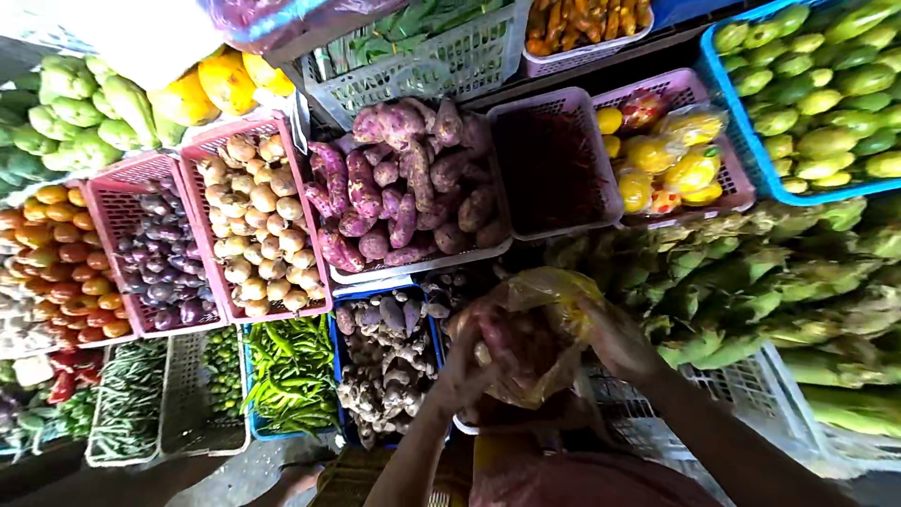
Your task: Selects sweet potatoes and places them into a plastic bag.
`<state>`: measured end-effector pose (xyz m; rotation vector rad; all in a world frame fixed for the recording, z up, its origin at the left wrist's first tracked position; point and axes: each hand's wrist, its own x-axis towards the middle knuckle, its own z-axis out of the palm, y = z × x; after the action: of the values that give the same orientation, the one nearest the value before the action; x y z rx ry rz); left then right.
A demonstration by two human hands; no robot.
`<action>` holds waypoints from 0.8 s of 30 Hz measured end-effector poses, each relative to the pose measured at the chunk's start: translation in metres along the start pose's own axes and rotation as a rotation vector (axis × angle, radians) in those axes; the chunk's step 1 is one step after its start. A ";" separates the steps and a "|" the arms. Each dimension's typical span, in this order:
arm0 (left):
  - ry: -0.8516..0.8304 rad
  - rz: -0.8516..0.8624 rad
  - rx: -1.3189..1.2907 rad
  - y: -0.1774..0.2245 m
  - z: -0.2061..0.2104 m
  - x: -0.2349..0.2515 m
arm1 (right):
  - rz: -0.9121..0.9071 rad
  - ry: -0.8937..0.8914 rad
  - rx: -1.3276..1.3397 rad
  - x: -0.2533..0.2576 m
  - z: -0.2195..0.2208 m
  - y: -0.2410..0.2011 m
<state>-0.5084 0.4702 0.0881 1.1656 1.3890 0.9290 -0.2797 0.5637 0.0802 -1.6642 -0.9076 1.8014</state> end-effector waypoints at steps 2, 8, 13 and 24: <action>0.190 0.020 -0.058 0.028 -0.030 0.012 | 0.006 -0.025 -0.005 -0.001 0.002 0.003; 0.547 -0.098 0.583 0.100 -0.148 0.152 | 0.052 -0.045 -0.043 -0.006 0.006 0.003; 0.263 -0.301 0.893 0.056 -0.161 0.220 | 0.051 -0.020 -0.112 -0.003 0.008 0.001; -0.546 -0.273 0.446 -0.003 0.044 0.064 | -0.024 -0.118 -0.060 -0.004 0.005 -0.011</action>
<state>-0.4640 0.5289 0.0638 1.3819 1.2793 0.0812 -0.2845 0.5673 0.0912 -1.5894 -1.0369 1.8902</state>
